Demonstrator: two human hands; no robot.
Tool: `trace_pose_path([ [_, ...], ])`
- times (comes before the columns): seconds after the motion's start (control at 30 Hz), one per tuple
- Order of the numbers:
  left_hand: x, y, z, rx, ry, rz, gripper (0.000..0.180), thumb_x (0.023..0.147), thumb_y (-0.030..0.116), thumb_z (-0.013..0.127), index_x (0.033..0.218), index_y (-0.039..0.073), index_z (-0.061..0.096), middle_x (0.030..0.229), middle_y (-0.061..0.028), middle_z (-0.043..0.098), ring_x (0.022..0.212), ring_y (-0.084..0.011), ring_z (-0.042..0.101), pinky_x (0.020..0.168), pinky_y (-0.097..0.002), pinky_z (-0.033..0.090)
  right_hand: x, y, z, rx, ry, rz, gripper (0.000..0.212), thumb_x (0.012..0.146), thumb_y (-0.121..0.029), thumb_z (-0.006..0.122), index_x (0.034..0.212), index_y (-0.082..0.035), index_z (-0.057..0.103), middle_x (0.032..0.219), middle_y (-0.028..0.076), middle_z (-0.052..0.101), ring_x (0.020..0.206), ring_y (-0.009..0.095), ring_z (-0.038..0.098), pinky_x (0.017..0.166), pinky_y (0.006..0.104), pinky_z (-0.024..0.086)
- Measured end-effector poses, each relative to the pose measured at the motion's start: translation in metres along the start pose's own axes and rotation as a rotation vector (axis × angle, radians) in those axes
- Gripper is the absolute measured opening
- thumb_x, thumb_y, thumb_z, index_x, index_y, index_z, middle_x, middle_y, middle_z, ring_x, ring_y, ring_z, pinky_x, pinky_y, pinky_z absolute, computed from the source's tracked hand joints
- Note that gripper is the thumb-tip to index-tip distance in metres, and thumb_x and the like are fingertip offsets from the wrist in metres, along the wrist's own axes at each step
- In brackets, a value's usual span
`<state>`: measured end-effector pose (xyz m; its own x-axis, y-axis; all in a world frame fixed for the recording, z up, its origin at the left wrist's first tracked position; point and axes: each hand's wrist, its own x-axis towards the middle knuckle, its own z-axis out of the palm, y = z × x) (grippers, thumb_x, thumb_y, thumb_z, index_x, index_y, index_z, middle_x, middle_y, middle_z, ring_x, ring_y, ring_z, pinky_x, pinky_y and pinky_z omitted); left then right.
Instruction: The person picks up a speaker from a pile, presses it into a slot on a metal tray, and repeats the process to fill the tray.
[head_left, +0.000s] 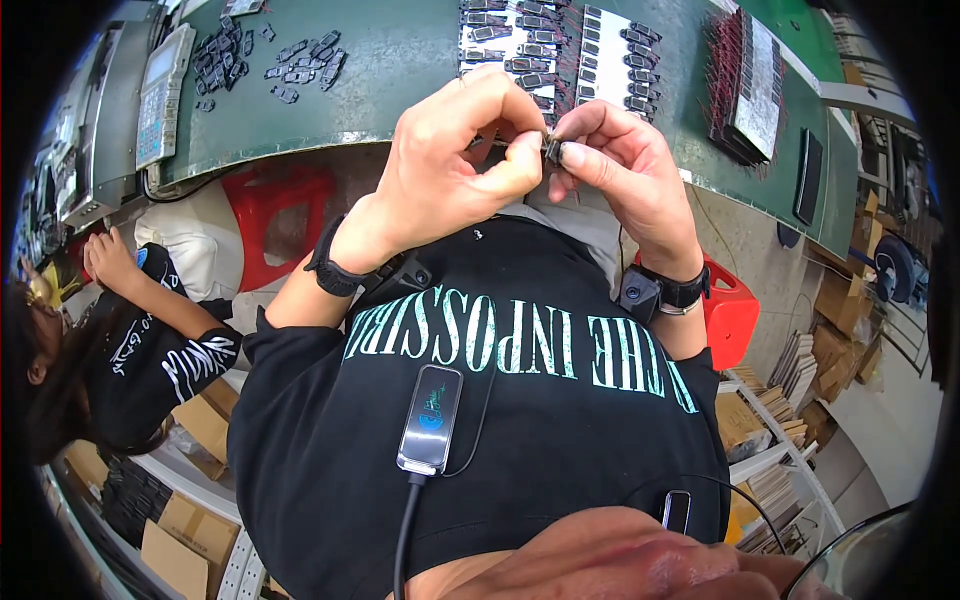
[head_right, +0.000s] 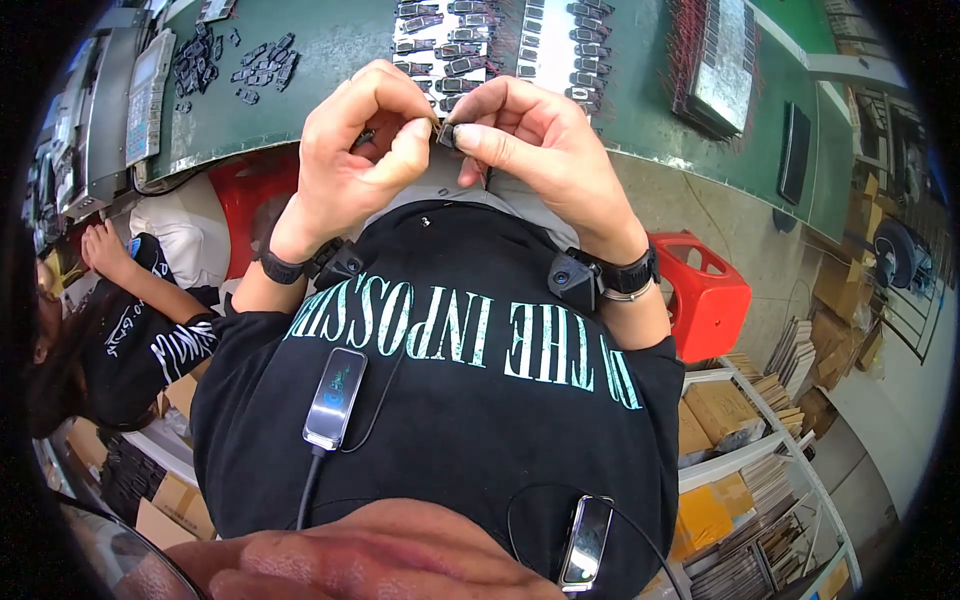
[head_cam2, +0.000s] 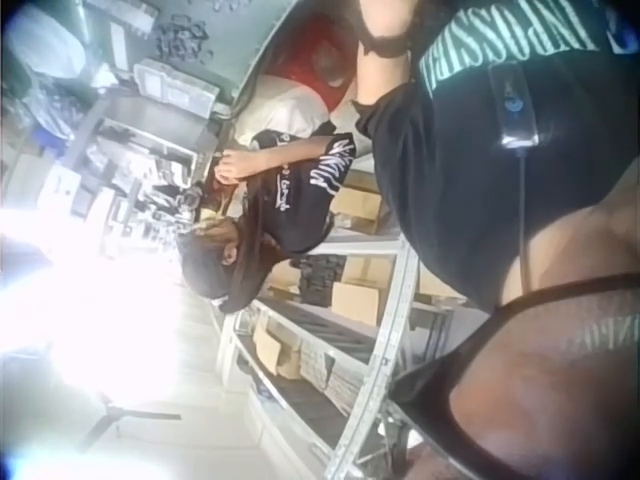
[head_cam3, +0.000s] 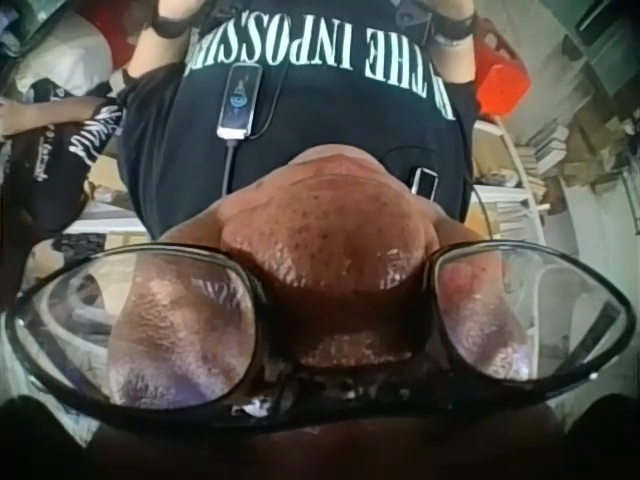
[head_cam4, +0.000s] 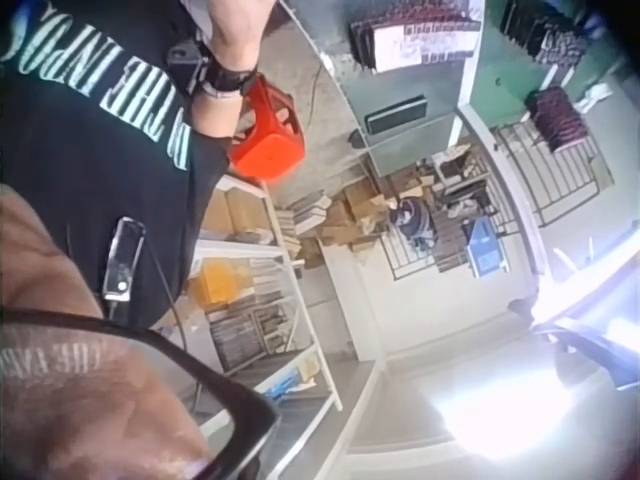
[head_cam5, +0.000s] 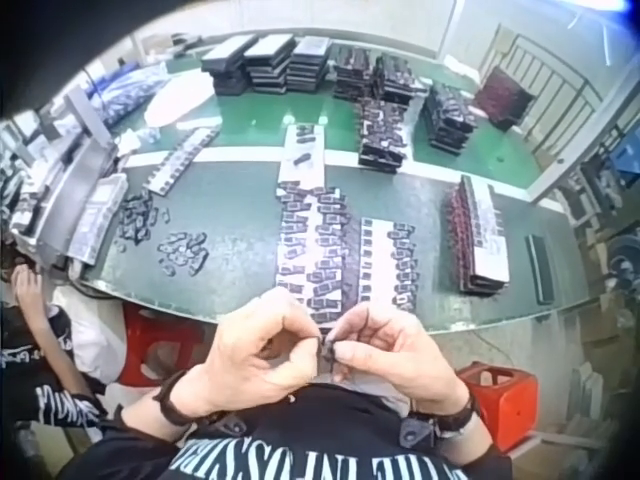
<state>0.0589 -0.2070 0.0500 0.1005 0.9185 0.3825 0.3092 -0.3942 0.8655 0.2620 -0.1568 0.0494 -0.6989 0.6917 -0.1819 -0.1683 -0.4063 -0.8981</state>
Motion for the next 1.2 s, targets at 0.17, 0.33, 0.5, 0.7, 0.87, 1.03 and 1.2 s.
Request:
trace_pose_path([
  [0.17, -0.003, -0.004, 0.001, -0.115, 0.109, -0.153, 0.005, 0.084, 0.002, 0.064, 0.087, 0.003, 0.06, 0.075, -0.0008, 0.056, 0.065, -0.0073, 0.054, 0.057, -0.0223, 0.044, 0.002, 0.002, 0.003, -0.021, -0.037, 0.034, 0.018, 0.094, -0.011, 0.066, 0.106, 0.001, 0.06, 0.092, 0.006, 0.065, 0.074, 0.015, 0.066, 0.07, 0.0263, 0.053],
  [0.33, -0.008, -0.008, -0.013, -0.368, 0.151, -0.18, 0.002, 0.091, 0.002, 0.058, 0.089, 0.002, 0.057, 0.073, 0.0017, 0.051, 0.063, -0.0059, 0.047, 0.054, -0.0229, 0.037, 0.003, 0.003, 0.001, -0.001, -0.045, 0.03, 0.018, 0.094, -0.011, 0.065, 0.107, 0.001, 0.06, 0.092, 0.007, 0.065, 0.074, 0.016, 0.066, 0.071, 0.0274, 0.053],
  [0.5, -0.042, -0.015, -0.059, -0.4, 0.069, -0.314, 0.014, 0.097, 0.011, 0.057, 0.087, 0.002, 0.052, 0.072, 0.0017, 0.049, 0.063, -0.0071, 0.045, 0.053, -0.0255, 0.034, 0.004, 0.006, -0.006, 0.06, -0.014, -0.022, 0.018, 0.094, -0.01, 0.064, 0.108, 0.001, 0.06, 0.094, 0.008, 0.065, 0.078, 0.017, 0.066, 0.072, 0.0292, 0.054],
  [0.7, -0.092, -0.031, -0.093, 0.416, -0.082, -0.435, 0.03, 0.101, 0.029, 0.057, 0.091, 0.001, 0.058, 0.071, 0.0023, 0.054, 0.058, -0.0067, 0.045, 0.051, -0.0261, 0.033, 0.005, 0.006, -0.012, 0.065, 0.039, -0.075, 0.016, 0.096, -0.008, 0.061, 0.11, 0.0, 0.059, 0.097, 0.009, 0.064, 0.078, 0.017, 0.065, 0.073, 0.0308, 0.054],
  [0.87, -0.077, -0.016, -0.097, 0.218, 0.168, -0.54, 0.042, 0.105, 0.038, 0.047, 0.106, 0.0, 0.064, 0.077, -0.0012, 0.063, 0.052, -0.0109, 0.047, 0.05, -0.0281, 0.037, 0.001, -0.001, -0.016, 0.023, 0.051, -0.139, 0.015, 0.097, -0.007, 0.058, 0.109, 0.0, 0.059, 0.101, 0.011, 0.064, 0.081, 0.017, 0.064, 0.074, 0.031, 0.054],
  [1.03, -0.018, -0.02, -0.079, -1.312, 0.067, -0.363, 0.054, 0.109, 0.042, 0.031, 0.12, -0.002, 0.061, 0.097, -0.0118, 0.071, 0.069, -0.0188, 0.062, 0.066, -0.0314, 0.051, 0.005, -0.003, 0.0, -0.101, 0.04, -0.165, 0.013, 0.096, -0.004, 0.057, 0.107, 0.001, 0.059, 0.108, 0.013, 0.064, 0.087, 0.016, 0.064, 0.077, 0.0308, 0.054],
  [1.2, 0.047, -0.006, -0.018, -1.206, 0.341, -0.455, 0.059, 0.109, 0.043, 0.024, 0.128, -0.004, 0.054, 0.121, -0.02, 0.066, 0.107, -0.0234, 0.064, 0.098, -0.035, 0.049, 0.006, -0.018, 0.019, -0.117, 0.08, -0.194, 0.013, 0.095, -0.004, 0.059, 0.107, 0.001, 0.061, 0.112, 0.013, 0.063, 0.089, 0.013, 0.063, 0.079, 0.0285, 0.053],
])
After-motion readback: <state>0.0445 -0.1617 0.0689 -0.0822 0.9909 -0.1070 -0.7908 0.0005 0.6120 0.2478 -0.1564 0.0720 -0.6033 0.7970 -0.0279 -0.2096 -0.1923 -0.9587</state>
